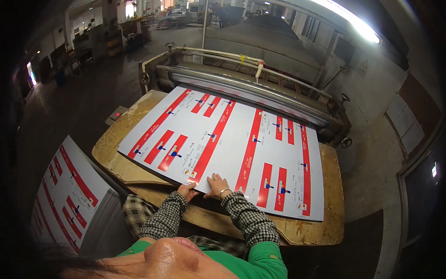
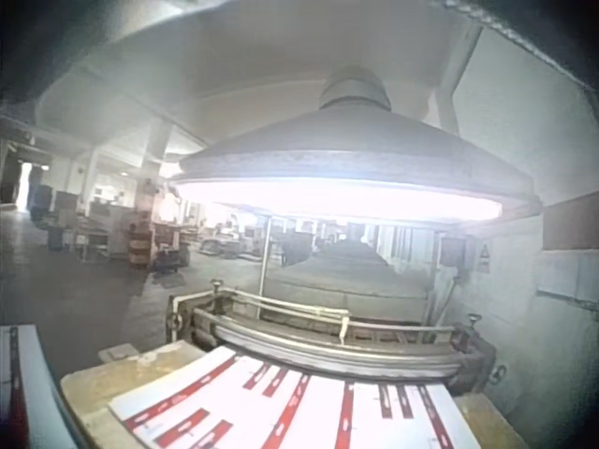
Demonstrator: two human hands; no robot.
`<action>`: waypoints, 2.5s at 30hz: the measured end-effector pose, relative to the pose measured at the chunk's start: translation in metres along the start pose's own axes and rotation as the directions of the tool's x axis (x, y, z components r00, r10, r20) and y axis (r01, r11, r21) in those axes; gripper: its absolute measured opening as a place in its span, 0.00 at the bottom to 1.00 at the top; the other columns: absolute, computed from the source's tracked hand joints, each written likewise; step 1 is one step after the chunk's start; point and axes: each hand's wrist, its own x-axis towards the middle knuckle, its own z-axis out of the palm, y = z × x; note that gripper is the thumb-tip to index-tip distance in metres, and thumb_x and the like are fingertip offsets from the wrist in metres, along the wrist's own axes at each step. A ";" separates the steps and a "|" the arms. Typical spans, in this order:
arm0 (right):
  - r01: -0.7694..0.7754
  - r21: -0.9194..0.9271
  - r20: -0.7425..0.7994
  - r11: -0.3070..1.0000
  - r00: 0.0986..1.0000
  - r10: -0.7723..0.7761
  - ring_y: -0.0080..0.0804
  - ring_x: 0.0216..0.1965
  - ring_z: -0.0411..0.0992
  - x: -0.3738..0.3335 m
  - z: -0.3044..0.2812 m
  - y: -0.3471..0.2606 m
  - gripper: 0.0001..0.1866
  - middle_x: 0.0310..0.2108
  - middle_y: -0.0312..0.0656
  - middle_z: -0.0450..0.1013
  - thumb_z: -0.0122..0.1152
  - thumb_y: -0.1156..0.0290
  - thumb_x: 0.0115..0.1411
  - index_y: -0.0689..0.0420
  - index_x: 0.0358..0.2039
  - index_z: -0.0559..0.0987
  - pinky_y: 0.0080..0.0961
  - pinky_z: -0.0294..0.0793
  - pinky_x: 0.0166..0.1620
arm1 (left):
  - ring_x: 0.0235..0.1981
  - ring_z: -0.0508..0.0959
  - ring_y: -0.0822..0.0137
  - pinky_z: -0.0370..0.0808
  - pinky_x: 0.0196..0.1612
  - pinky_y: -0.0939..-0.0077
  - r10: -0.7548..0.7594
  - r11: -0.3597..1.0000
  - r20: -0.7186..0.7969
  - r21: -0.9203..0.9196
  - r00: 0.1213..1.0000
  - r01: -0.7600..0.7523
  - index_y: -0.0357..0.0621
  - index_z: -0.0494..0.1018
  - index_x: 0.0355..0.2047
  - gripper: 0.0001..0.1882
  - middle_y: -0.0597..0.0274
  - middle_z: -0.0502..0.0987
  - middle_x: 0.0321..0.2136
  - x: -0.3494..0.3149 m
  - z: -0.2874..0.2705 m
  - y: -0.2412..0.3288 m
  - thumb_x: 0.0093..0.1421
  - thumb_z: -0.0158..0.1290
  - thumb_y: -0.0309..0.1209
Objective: The person repeatedly picks up large printed sheets from a conveyor belt and stacks them on a wooden pallet. The sheets feature red and white graphics. The person handles the sheets by hand, aligning them as they build a stack.
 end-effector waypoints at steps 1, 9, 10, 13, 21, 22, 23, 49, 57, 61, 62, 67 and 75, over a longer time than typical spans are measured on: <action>0.006 -0.013 0.126 1.000 0.992 -0.004 0.46 0.54 0.59 0.003 0.001 0.004 0.40 0.51 0.50 0.62 0.66 0.46 0.40 0.57 0.50 0.68 0.34 0.64 0.52 | 0.39 0.76 0.62 0.76 0.36 0.68 -0.002 1.000 0.030 0.002 1.000 0.002 0.40 0.60 0.50 0.18 0.55 0.71 0.43 -0.002 -0.001 0.001 0.59 0.47 0.25; 0.140 0.287 0.101 0.948 0.979 -0.175 0.47 0.37 0.70 0.013 -0.005 0.025 0.15 0.29 0.49 0.72 0.54 0.57 0.52 0.55 0.30 0.76 0.38 0.70 0.40 | 0.38 0.76 0.62 0.74 0.38 0.68 -0.112 0.990 0.084 0.093 0.990 0.105 0.32 0.70 0.38 0.13 0.56 0.75 0.34 -0.012 -0.001 0.012 0.51 0.55 0.21; 0.176 0.306 0.044 0.936 0.979 -0.198 0.48 0.34 0.70 0.011 -0.011 0.025 0.13 0.26 0.49 0.72 0.53 0.59 0.53 0.56 0.29 0.75 0.38 0.70 0.38 | 0.36 0.76 0.61 0.74 0.37 0.67 -0.053 0.997 0.068 0.055 0.996 0.049 0.30 0.71 0.36 0.10 0.53 0.75 0.32 -0.009 -0.003 0.006 0.53 0.52 0.22; 0.256 0.331 -0.273 0.908 0.947 -0.168 0.48 0.29 0.70 0.002 -0.032 0.022 0.07 0.25 0.48 0.70 0.50 0.68 0.56 0.58 0.29 0.73 0.36 0.69 0.31 | 0.33 0.77 0.60 0.74 0.34 0.67 -0.032 0.999 -0.243 0.034 0.970 0.041 0.28 0.71 0.33 0.10 0.50 0.75 0.28 0.008 -0.014 -0.011 0.54 0.50 0.25; 0.255 0.415 -0.198 0.873 0.962 -0.187 0.50 0.29 0.68 -0.012 -0.016 0.000 0.06 0.24 0.49 0.66 0.49 0.70 0.56 0.59 0.26 0.67 0.38 0.66 0.31 | 0.31 0.78 0.56 0.76 0.32 0.64 -0.067 0.986 -0.292 0.126 0.954 0.107 0.25 0.69 0.26 0.10 0.47 0.73 0.24 0.022 -0.034 -0.018 0.54 0.45 0.24; 0.247 0.401 -0.152 0.882 0.967 -0.202 0.49 0.30 0.69 -0.011 -0.007 0.004 0.06 0.25 0.48 0.68 0.51 0.70 0.55 0.59 0.26 0.69 0.37 0.68 0.32 | 0.33 0.77 0.58 0.77 0.35 0.62 0.038 0.997 -0.097 -0.059 0.995 -0.044 0.25 0.67 0.31 0.10 0.45 0.72 0.28 0.018 -0.027 -0.019 0.55 0.44 0.25; 0.191 0.385 -0.077 0.903 0.982 -0.175 0.49 0.31 0.69 -0.007 0.001 0.010 0.06 0.27 0.47 0.70 0.52 0.69 0.54 0.59 0.26 0.71 0.36 0.69 0.34 | 0.33 0.77 0.59 0.77 0.37 0.61 -0.009 0.993 -0.157 0.111 0.988 0.027 0.28 0.65 0.36 0.10 0.47 0.72 0.34 0.014 -0.023 -0.014 0.56 0.42 0.25; 0.220 0.538 -0.222 0.814 0.968 -0.115 0.41 0.46 0.71 -0.015 -0.049 0.007 0.13 0.40 0.50 0.73 0.56 0.73 0.47 0.62 0.36 0.76 0.28 0.71 0.48 | 0.23 0.70 0.64 0.72 0.28 0.70 -0.153 0.979 -0.376 0.068 0.914 0.192 0.31 0.67 0.22 0.07 0.58 0.69 0.23 -0.002 0.000 -0.011 0.53 0.45 0.24; 0.138 0.534 -0.134 0.834 0.988 -0.078 0.41 0.51 0.67 -0.010 0.002 0.020 0.14 0.45 0.48 0.71 0.59 0.71 0.47 0.62 0.36 0.76 0.28 0.68 0.52 | 0.26 0.77 0.62 0.76 0.28 0.72 0.037 0.994 -0.237 0.112 0.971 -0.011 0.27 0.68 0.30 0.10 0.50 0.74 0.28 -0.005 0.013 0.004 0.55 0.44 0.26; -0.061 0.640 0.008 0.766 0.997 0.073 0.42 0.50 0.68 0.034 0.008 0.054 0.16 0.47 0.48 0.70 0.59 0.70 0.45 0.62 0.36 0.76 0.28 0.67 0.52 | 0.38 0.76 0.54 0.77 0.41 0.59 -0.005 0.996 -0.104 0.093 0.995 0.015 0.27 0.64 0.39 0.17 0.48 0.73 0.37 -0.005 0.012 0.004 0.61 0.45 0.33; 0.003 0.479 -0.260 0.878 0.956 0.139 0.45 0.49 0.67 0.046 0.013 0.062 0.16 0.46 0.49 0.70 0.59 0.69 0.45 0.61 0.37 0.77 0.28 0.66 0.52 | 0.40 0.76 0.54 0.76 0.42 0.59 -0.031 0.997 -0.108 0.072 0.994 0.039 0.27 0.63 0.41 0.17 0.48 0.72 0.39 -0.004 0.012 0.004 0.61 0.45 0.33; -0.097 0.678 -0.458 0.729 0.719 0.522 0.46 0.55 0.61 0.007 0.034 0.127 0.18 0.48 0.53 0.68 0.63 0.63 0.48 0.61 0.38 0.78 0.35 0.57 0.58 | 0.53 0.65 0.50 0.63 0.55 0.54 -0.120 0.992 -0.079 -0.040 0.990 0.117 0.31 0.55 0.52 0.24 0.44 0.63 0.50 -0.011 0.023 0.017 0.61 0.46 0.35; -0.674 0.729 -0.520 -0.117 -0.657 0.545 0.47 0.42 0.70 -0.305 0.013 0.239 0.28 0.38 0.57 0.71 0.59 0.57 0.52 0.67 0.44 0.70 0.37 0.70 0.46 | 0.45 0.73 0.61 0.70 0.45 0.57 0.069 0.995 0.005 -0.068 0.998 -0.069 0.42 0.62 0.51 0.22 0.58 0.71 0.47 -0.019 0.067 0.057 0.58 0.49 0.38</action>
